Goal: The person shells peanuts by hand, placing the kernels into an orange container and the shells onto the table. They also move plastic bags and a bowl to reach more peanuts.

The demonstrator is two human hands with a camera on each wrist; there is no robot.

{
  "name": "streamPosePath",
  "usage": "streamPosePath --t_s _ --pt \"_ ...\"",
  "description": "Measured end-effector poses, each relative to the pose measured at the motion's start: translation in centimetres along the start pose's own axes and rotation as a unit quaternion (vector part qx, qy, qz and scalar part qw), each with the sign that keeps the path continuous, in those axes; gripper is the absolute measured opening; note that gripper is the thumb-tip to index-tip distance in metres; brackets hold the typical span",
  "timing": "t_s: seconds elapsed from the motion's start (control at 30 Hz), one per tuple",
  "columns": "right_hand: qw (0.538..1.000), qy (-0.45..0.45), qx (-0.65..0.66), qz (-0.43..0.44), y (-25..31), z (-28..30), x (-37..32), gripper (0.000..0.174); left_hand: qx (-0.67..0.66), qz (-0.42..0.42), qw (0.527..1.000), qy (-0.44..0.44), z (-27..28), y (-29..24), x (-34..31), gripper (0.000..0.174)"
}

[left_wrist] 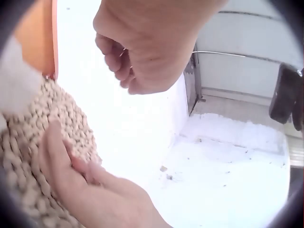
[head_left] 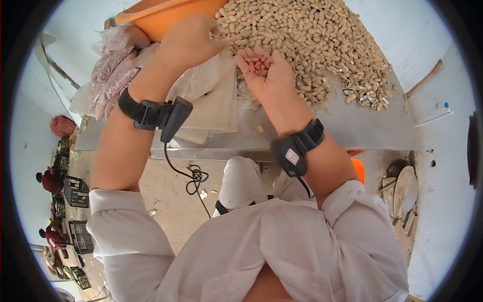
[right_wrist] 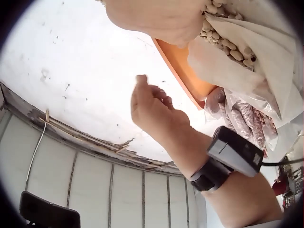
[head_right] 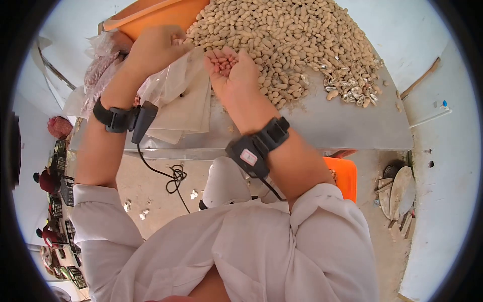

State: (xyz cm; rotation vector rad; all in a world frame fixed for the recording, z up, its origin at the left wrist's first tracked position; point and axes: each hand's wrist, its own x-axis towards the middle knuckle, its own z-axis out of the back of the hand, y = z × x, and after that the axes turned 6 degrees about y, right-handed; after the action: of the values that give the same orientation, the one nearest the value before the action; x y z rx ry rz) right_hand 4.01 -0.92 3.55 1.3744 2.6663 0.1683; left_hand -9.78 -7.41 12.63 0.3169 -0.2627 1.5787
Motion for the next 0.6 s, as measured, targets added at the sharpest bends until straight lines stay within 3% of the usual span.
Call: streamPosePath --t_s 0.03,0.13,0.23,0.33,0.5,0.6 --pt "1.0 -0.004 0.007 0.002 -0.2 -0.2 0.7 0.043 0.018 0.013 1.0 0.02 -0.3 0.1 -0.4 0.036" --pt "0.995 0.095 0.02 -0.026 -0.8 0.3 3.4 0.045 0.055 0.052 0.995 0.064 -1.2 -0.2 -1.4 0.041" --pt "0.986 0.152 -0.017 -0.061 -1.7 0.0 4.7 0.019 0.036 0.069 0.994 0.073 -1.6 -0.7 -1.5 0.04" --pt "0.995 0.046 -0.081 -0.03 -2.7 -1.9 3.3 0.01 -0.02 0.05 0.998 0.043 -2.3 0.6 -1.0 0.039" --pt "0.989 0.032 -0.139 -0.022 -3.0 -2.1 3.8 0.013 -0.125 0.059 0.989 -0.052 -3.3 1.8 -1.0 0.04" --pt "0.99 0.044 -0.136 -0.008 -3.3 -1.6 4.3 0.013 -0.111 0.07 0.991 -0.012 -2.8 1.4 -1.3 0.043"
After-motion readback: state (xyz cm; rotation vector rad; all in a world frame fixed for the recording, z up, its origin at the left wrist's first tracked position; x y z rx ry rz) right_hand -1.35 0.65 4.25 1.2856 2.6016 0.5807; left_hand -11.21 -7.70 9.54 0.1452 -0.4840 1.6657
